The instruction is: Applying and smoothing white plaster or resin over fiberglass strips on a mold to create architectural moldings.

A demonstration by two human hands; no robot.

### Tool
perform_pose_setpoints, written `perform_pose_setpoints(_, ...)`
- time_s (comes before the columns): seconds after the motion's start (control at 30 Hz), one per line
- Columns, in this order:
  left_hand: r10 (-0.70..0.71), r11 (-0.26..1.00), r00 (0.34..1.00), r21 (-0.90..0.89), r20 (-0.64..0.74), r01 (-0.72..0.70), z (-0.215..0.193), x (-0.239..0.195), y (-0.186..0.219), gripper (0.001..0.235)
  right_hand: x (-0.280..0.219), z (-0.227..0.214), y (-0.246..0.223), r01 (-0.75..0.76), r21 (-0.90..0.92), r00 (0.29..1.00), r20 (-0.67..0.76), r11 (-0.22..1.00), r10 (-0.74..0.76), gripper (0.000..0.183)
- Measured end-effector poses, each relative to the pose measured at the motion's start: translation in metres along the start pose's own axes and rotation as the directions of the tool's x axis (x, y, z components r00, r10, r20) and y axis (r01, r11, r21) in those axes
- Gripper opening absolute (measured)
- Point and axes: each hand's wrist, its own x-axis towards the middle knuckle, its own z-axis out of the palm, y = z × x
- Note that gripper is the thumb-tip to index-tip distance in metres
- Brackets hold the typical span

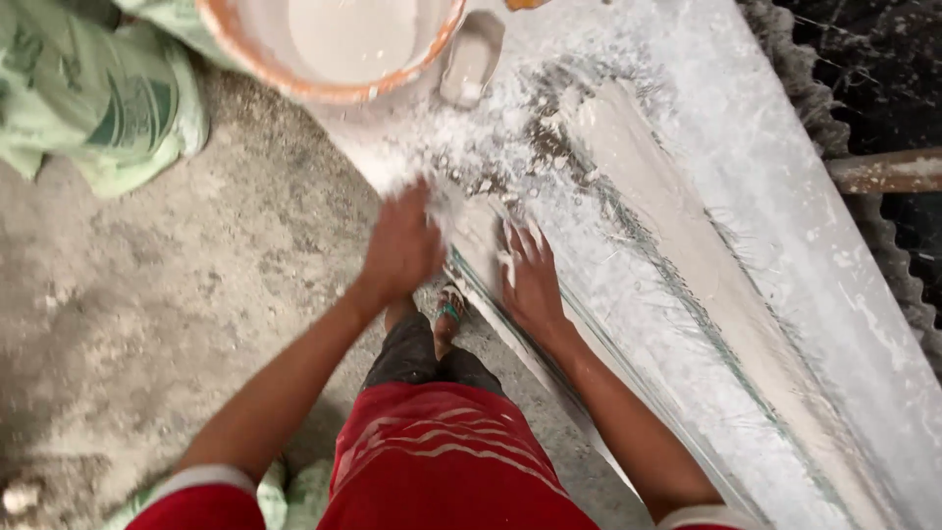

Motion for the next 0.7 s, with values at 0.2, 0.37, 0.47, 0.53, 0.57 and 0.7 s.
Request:
perform_pose_setpoints(0.2, 0.546, 0.755, 0.836, 0.399, 0.057, -0.520, 0.062, -0.010, -0.071, 0.023, 0.025, 0.023, 0.067, -0.266, 0.724, 0.812, -0.187, 0.636, 0.553, 0.031)
perform_pose_setpoints(0.37, 0.641, 0.697, 0.755, 0.310, 0.135, -0.647, 0.051, 0.016, -0.069, 0.022, 0.095, -0.051, 0.119, -0.336, 0.918, 0.309, -0.106, 0.213, 0.945, 0.064)
perform_pose_setpoints(0.47, 0.640, 0.715, 0.763, 0.293, 0.089, -0.634, -0.011, 0.075, 0.027, 0.029, 0.163, -0.118, 0.094, -0.046, 0.999, 0.259, 0.016, -0.004, 0.966, 0.091)
perform_pose_setpoints(0.53, 0.630, 0.752, 0.772, 0.181, 0.085, -0.633, 0.006, 0.126, 0.053, 0.027, 0.190, -0.117, 0.083, -0.098, 0.986, 0.209, -0.111, 0.133, 0.972, 0.073)
perform_pose_setpoints(0.57, 0.606, 0.790, 0.793, 0.069, 0.072, -0.610, 0.015, 0.150, 0.067, 0.029, 0.204, -0.118, 0.077, -0.167, 0.948, 0.182, -0.239, 0.270, 0.954, 0.056)
perform_pose_setpoints(0.7, 0.556, 0.816, 0.808, 0.060, 0.195, -0.576, 0.080, 0.252, 0.099, 0.030, 0.214, -0.058, 0.198, 0.428, 0.903, 0.062, 0.016, -0.041, 0.998, 0.038)
